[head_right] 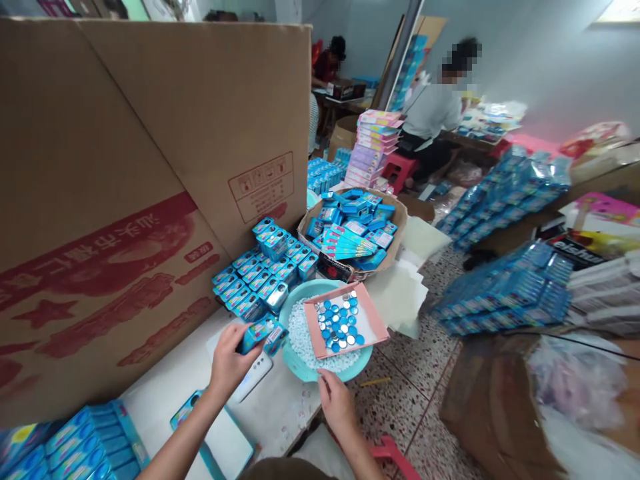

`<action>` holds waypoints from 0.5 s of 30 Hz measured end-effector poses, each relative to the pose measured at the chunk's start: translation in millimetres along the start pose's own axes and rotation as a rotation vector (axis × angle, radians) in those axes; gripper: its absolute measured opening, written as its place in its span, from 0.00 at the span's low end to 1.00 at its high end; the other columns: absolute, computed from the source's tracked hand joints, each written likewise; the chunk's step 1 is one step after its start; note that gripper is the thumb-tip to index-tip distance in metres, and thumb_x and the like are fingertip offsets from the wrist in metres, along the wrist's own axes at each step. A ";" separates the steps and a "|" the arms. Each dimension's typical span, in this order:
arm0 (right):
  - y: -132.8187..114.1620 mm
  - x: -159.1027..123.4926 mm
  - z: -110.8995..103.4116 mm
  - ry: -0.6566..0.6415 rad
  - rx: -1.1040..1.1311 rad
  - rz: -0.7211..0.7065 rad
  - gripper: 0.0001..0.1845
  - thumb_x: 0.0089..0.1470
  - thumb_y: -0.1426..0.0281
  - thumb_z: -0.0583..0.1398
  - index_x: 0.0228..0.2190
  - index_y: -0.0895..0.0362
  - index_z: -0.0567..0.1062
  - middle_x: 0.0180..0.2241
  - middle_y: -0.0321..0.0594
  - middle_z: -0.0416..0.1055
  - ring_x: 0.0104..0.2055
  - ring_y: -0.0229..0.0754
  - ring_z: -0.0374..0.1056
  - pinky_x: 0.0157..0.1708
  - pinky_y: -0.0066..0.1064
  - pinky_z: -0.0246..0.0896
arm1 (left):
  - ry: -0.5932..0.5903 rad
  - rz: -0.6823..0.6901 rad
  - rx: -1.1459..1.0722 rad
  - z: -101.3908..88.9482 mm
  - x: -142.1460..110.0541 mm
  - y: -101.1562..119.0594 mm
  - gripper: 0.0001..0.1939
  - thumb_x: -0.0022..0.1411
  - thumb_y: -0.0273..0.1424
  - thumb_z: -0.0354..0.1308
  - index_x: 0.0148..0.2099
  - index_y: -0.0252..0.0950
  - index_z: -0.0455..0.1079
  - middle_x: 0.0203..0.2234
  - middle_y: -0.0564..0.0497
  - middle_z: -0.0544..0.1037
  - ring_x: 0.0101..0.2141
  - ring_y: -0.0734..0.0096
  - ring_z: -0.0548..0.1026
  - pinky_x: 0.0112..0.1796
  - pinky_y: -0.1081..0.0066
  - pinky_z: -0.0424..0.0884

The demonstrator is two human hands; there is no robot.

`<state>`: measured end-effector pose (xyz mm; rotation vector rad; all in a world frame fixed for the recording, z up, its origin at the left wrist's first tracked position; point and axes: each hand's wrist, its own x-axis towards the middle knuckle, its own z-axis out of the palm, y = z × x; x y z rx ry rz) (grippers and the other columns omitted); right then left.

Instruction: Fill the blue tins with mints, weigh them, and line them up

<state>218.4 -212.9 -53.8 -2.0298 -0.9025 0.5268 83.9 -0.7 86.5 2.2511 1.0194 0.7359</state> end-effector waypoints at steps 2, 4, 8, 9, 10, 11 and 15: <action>-1.3 2.1 -1.9 0.015 0.006 0.003 0.18 0.57 0.63 0.50 0.39 0.56 0.76 0.40 0.46 0.76 0.42 0.45 0.72 0.43 0.33 0.68 | -0.019 0.000 -0.002 7.2 1.4 -1.2 0.15 0.52 0.39 0.59 0.42 0.39 0.72 0.29 0.50 0.71 0.34 0.64 0.70 0.35 0.65 0.68; 0.5 1.9 -4.3 0.022 0.011 0.009 0.17 0.57 0.63 0.51 0.39 0.56 0.76 0.40 0.46 0.76 0.42 0.45 0.73 0.43 0.33 0.68 | -0.016 0.011 0.004 9.0 1.1 -1.0 0.16 0.52 0.40 0.59 0.43 0.40 0.72 0.29 0.50 0.71 0.33 0.63 0.70 0.35 0.65 0.68; 7.9 -1.7 -7.7 0.027 0.011 0.024 0.17 0.57 0.63 0.51 0.39 0.55 0.77 0.39 0.46 0.77 0.41 0.45 0.73 0.43 0.34 0.68 | -0.029 -0.004 0.022 12.9 3.2 -1.5 0.15 0.51 0.40 0.60 0.42 0.41 0.73 0.28 0.50 0.70 0.33 0.63 0.70 0.34 0.65 0.68; 9.3 -2.3 -7.9 0.029 0.010 0.027 0.17 0.56 0.63 0.51 0.38 0.55 0.77 0.39 0.46 0.77 0.41 0.46 0.73 0.43 0.35 0.68 | -0.038 -0.016 0.024 15.5 4.4 -2.6 0.15 0.51 0.40 0.60 0.41 0.41 0.73 0.27 0.50 0.70 0.32 0.63 0.70 0.34 0.64 0.68; 10.1 -2.6 -7.9 0.030 0.011 0.027 0.18 0.56 0.63 0.51 0.38 0.56 0.77 0.39 0.46 0.77 0.41 0.46 0.73 0.43 0.35 0.68 | -0.047 -0.026 0.025 18.3 5.7 -3.8 0.15 0.50 0.40 0.60 0.41 0.41 0.73 0.27 0.50 0.70 0.32 0.63 0.70 0.34 0.64 0.68; 10.6 -2.5 -7.6 0.029 0.012 0.025 0.18 0.56 0.63 0.51 0.39 0.56 0.77 0.39 0.46 0.77 0.42 0.46 0.73 0.43 0.36 0.68 | -0.052 -0.031 0.025 20.9 7.1 -4.6 0.15 0.50 0.40 0.60 0.41 0.41 0.73 0.27 0.50 0.70 0.32 0.63 0.70 0.34 0.64 0.68; 9.1 0.1 -4.6 0.039 0.019 0.019 0.19 0.57 0.62 0.50 0.39 0.55 0.77 0.40 0.47 0.76 0.42 0.46 0.73 0.44 0.36 0.68 | -0.059 -0.023 0.016 25.7 12.0 -1.8 0.16 0.51 0.41 0.60 0.41 0.42 0.73 0.28 0.49 0.71 0.33 0.62 0.71 0.34 0.63 0.69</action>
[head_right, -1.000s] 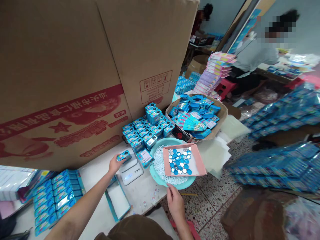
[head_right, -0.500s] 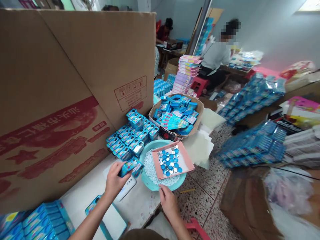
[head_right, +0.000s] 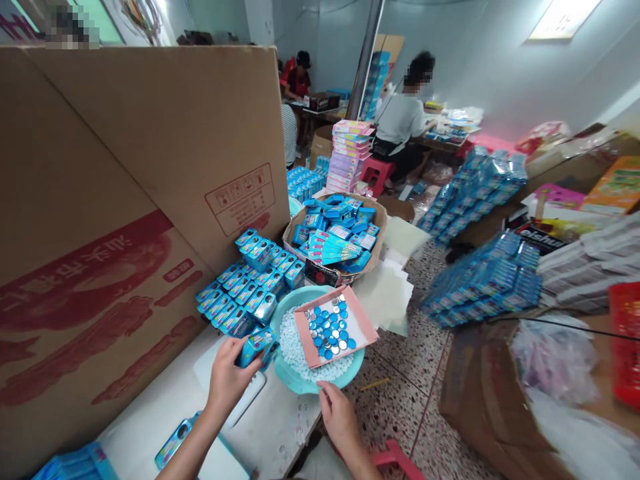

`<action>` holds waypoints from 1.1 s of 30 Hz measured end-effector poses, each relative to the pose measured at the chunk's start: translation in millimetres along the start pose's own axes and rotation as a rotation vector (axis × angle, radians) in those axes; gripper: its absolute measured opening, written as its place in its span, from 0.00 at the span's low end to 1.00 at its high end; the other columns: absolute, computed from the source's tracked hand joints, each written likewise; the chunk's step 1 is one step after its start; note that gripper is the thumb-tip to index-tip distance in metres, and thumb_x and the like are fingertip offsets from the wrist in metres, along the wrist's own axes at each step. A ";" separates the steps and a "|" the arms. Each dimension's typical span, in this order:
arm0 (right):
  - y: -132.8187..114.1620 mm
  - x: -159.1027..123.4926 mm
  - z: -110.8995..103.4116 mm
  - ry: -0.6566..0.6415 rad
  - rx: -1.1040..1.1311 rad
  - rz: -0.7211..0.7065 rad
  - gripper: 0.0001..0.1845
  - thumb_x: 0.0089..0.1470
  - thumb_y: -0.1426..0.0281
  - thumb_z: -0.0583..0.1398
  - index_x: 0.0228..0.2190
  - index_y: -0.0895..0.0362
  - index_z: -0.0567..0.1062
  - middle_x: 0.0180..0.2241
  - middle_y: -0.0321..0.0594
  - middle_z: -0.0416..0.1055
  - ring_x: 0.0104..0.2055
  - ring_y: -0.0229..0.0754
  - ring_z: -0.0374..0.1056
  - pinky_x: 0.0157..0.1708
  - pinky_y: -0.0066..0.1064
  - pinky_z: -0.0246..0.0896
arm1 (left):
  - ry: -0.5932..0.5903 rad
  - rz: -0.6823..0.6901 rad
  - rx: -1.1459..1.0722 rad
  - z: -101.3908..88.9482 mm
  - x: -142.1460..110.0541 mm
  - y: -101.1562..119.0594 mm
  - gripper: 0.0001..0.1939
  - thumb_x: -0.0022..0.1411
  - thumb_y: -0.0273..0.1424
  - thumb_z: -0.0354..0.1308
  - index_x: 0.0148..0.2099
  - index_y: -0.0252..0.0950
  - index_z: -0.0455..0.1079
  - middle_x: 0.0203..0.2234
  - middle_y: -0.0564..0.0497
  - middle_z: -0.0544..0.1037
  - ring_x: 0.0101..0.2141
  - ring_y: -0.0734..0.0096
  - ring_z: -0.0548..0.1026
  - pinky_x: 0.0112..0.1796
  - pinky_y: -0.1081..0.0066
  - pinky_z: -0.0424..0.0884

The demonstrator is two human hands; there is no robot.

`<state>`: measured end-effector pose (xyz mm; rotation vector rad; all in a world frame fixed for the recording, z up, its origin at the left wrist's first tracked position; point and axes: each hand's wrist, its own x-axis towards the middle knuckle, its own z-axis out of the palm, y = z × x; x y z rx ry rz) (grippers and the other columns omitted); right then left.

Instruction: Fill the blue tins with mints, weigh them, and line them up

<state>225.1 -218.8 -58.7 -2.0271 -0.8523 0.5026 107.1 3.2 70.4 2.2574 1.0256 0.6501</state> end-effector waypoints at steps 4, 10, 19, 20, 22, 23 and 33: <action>-2.3 2.6 1.5 0.019 -0.008 -0.010 0.19 0.57 0.63 0.50 0.40 0.55 0.77 0.40 0.46 0.76 0.42 0.46 0.73 0.44 0.35 0.68 | 0.036 0.011 -0.061 -3.0 2.2 1.1 0.17 0.51 0.42 0.60 0.41 0.41 0.72 0.33 0.48 0.75 0.37 0.60 0.73 0.39 0.62 0.70; 1.6 -0.3 -5.6 0.019 -0.012 0.006 0.18 0.57 0.64 0.50 0.39 0.55 0.77 0.40 0.45 0.76 0.42 0.45 0.72 0.44 0.35 0.67 | 0.206 -0.250 -0.158 -16.9 -19.2 -33.2 0.25 0.46 0.47 0.61 0.43 0.37 0.69 0.36 0.48 0.77 0.36 0.62 0.74 0.39 0.65 0.70; 11.8 -10.5 -7.7 -0.013 -0.043 0.059 0.19 0.56 0.62 0.50 0.41 0.55 0.76 0.41 0.46 0.76 0.42 0.47 0.72 0.43 0.37 0.67 | 0.172 -0.524 0.064 -26.9 -78.4 -128.1 0.27 0.45 0.50 0.58 0.43 0.37 0.67 0.29 0.51 0.75 0.28 0.64 0.72 0.31 0.67 0.69; 11.9 -11.2 -8.1 -0.024 -0.044 0.060 0.19 0.56 0.61 0.50 0.41 0.56 0.76 0.41 0.46 0.76 0.43 0.47 0.72 0.44 0.37 0.66 | 0.169 -0.536 0.073 -22.7 -80.0 -136.3 0.27 0.45 0.50 0.57 0.43 0.37 0.67 0.30 0.50 0.75 0.29 0.63 0.73 0.32 0.67 0.69; 12.1 -12.9 -9.8 -0.047 -0.044 0.060 0.20 0.57 0.61 0.50 0.42 0.56 0.75 0.42 0.46 0.75 0.43 0.47 0.71 0.44 0.37 0.66 | 0.181 -0.555 0.080 -12.6 -79.5 -148.9 0.26 0.46 0.49 0.56 0.43 0.37 0.66 0.32 0.49 0.76 0.31 0.62 0.74 0.34 0.66 0.69; 12.4 -14.2 -11.1 -0.052 -0.045 0.062 0.20 0.57 0.61 0.49 0.42 0.57 0.75 0.42 0.47 0.75 0.43 0.47 0.71 0.44 0.37 0.66 | 0.186 -0.558 0.079 -7.4 -77.8 -153.6 0.26 0.47 0.49 0.56 0.44 0.37 0.66 0.33 0.49 0.76 0.32 0.62 0.74 0.35 0.65 0.70; 24.5 -42.2 -31.4 -0.016 -0.057 0.117 0.20 0.55 0.59 0.50 0.40 0.57 0.75 0.41 0.47 0.75 0.42 0.47 0.72 0.45 0.40 0.66 | 0.108 -0.383 0.083 2.2 -72.8 -163.7 0.33 0.47 0.41 0.61 0.54 0.35 0.60 0.49 0.40 0.70 0.51 0.52 0.67 0.52 0.55 0.62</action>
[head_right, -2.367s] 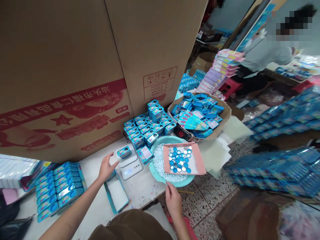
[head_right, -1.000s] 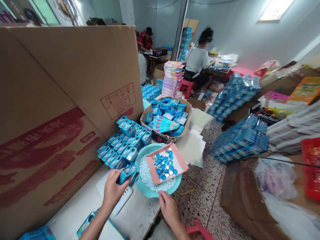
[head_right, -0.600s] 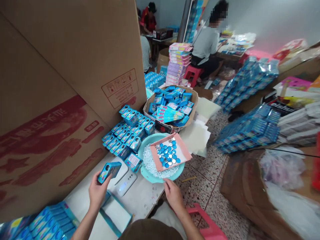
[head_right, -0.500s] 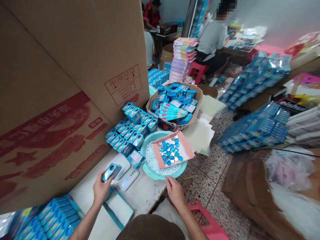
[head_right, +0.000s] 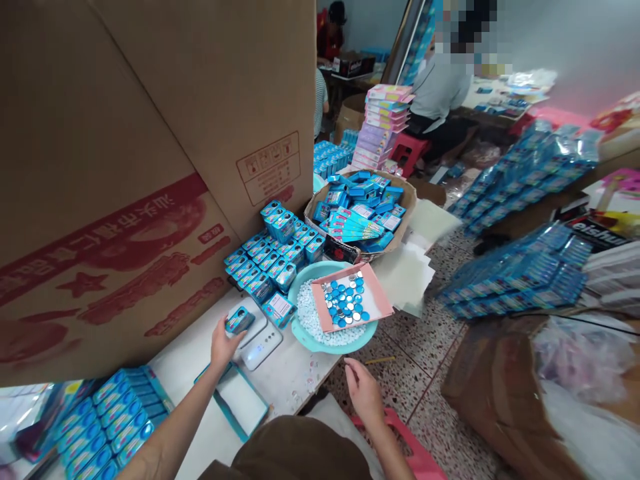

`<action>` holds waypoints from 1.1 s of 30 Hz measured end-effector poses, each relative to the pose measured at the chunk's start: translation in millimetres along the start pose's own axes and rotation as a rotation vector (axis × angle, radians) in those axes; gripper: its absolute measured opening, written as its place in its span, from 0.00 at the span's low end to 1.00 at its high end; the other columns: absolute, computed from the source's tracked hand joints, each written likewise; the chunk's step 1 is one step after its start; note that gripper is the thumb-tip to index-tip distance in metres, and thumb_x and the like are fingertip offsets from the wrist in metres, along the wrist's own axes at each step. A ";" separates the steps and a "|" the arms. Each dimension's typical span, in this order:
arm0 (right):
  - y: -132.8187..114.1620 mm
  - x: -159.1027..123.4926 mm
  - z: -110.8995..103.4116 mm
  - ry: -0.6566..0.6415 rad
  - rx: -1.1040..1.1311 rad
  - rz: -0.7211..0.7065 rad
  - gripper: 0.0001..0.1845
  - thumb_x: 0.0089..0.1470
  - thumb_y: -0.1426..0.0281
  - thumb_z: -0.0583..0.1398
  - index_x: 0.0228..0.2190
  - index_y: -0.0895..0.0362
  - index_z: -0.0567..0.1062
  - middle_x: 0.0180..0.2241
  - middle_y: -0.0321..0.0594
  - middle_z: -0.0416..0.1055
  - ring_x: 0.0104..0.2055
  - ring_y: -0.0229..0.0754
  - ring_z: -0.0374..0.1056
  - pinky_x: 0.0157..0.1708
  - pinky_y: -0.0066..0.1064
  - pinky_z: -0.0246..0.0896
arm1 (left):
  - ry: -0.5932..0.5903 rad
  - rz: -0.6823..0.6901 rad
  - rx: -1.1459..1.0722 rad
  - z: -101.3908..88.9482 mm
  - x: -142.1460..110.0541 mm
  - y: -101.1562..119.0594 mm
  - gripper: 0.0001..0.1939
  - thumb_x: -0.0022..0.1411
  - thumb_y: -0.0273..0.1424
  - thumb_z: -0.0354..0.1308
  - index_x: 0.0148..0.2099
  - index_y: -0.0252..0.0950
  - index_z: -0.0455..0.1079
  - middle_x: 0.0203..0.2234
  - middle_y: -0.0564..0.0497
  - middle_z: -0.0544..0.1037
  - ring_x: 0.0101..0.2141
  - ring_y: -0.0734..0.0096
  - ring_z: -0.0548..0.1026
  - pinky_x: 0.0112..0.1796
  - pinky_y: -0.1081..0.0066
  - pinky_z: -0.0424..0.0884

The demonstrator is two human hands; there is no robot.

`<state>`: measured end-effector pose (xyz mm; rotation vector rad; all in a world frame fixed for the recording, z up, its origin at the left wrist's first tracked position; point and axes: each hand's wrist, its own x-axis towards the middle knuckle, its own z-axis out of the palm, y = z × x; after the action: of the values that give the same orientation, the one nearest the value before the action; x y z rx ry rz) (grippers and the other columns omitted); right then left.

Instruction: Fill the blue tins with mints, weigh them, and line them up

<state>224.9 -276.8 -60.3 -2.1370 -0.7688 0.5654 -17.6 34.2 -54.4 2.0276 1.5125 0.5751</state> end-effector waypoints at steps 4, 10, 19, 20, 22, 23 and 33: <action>5.8 -15.2 -2.5 -0.003 0.024 0.021 0.21 0.55 0.59 0.50 0.39 0.58 0.75 0.41 0.48 0.75 0.42 0.47 0.72 0.45 0.39 0.67 | 0.133 0.070 0.050 -19.0 -30.2 0.9 0.33 0.51 0.44 0.57 0.56 0.34 0.58 0.49 0.40 0.69 0.51 0.52 0.66 0.53 0.54 0.61; 5.2 -37.6 -7.0 -0.057 0.037 0.009 0.22 0.53 0.57 0.51 0.40 0.58 0.75 0.41 0.48 0.76 0.41 0.47 0.72 0.45 0.38 0.66 | 0.267 0.006 0.060 -44.6 -93.7 -14.7 0.29 0.53 0.47 0.54 0.52 0.35 0.62 0.43 0.42 0.72 0.47 0.54 0.68 0.50 0.54 0.63; 26.7 -78.9 -23.7 -0.023 0.045 -0.012 0.24 0.52 0.56 0.51 0.39 0.58 0.75 0.41 0.48 0.76 0.41 0.47 0.72 0.44 0.37 0.66 | 0.337 -0.066 -0.010 -39.5 -190.4 -35.1 0.25 0.52 0.48 0.52 0.45 0.35 0.65 0.39 0.43 0.74 0.44 0.54 0.71 0.48 0.55 0.65; 31.6 -83.6 -24.4 -0.025 0.048 -0.005 0.24 0.51 0.55 0.51 0.39 0.58 0.75 0.40 0.48 0.76 0.40 0.47 0.73 0.43 0.37 0.66 | 0.334 -0.073 -0.018 -37.0 -199.1 -36.4 0.25 0.52 0.48 0.52 0.45 0.35 0.66 0.40 0.43 0.74 0.44 0.54 0.71 0.48 0.55 0.65; 40.2 -92.3 -24.9 -0.029 0.054 0.005 0.25 0.50 0.55 0.51 0.39 0.59 0.75 0.40 0.48 0.76 0.39 0.47 0.73 0.42 0.36 0.67 | 0.325 -0.078 -0.029 -34.0 -214.2 -39.7 0.24 0.52 0.48 0.52 0.44 0.35 0.66 0.40 0.43 0.75 0.44 0.54 0.71 0.49 0.54 0.65; 43.2 -96.2 -24.9 -0.027 0.055 0.007 0.25 0.50 0.54 0.51 0.39 0.59 0.75 0.39 0.48 0.76 0.39 0.47 0.73 0.42 0.36 0.67 | 0.323 -0.078 -0.032 -33.8 -220.8 -42.0 0.24 0.52 0.48 0.52 0.44 0.35 0.66 0.40 0.43 0.75 0.45 0.55 0.71 0.49 0.54 0.64; 49.0 -104.8 -27.9 -0.036 0.055 -0.006 0.26 0.48 0.53 0.51 0.39 0.59 0.76 0.36 0.47 0.77 0.35 0.46 0.74 0.38 0.33 0.68 | 0.397 -0.033 0.063 -49.8 -238.3 -64.4 0.22 0.54 0.47 0.51 0.42 0.36 0.67 0.38 0.44 0.75 0.43 0.55 0.71 0.47 0.55 0.66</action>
<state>183.1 -388.0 -67.9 -2.0783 -0.7707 0.6159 -162.1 -171.9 -62.4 2.0135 1.8037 0.9720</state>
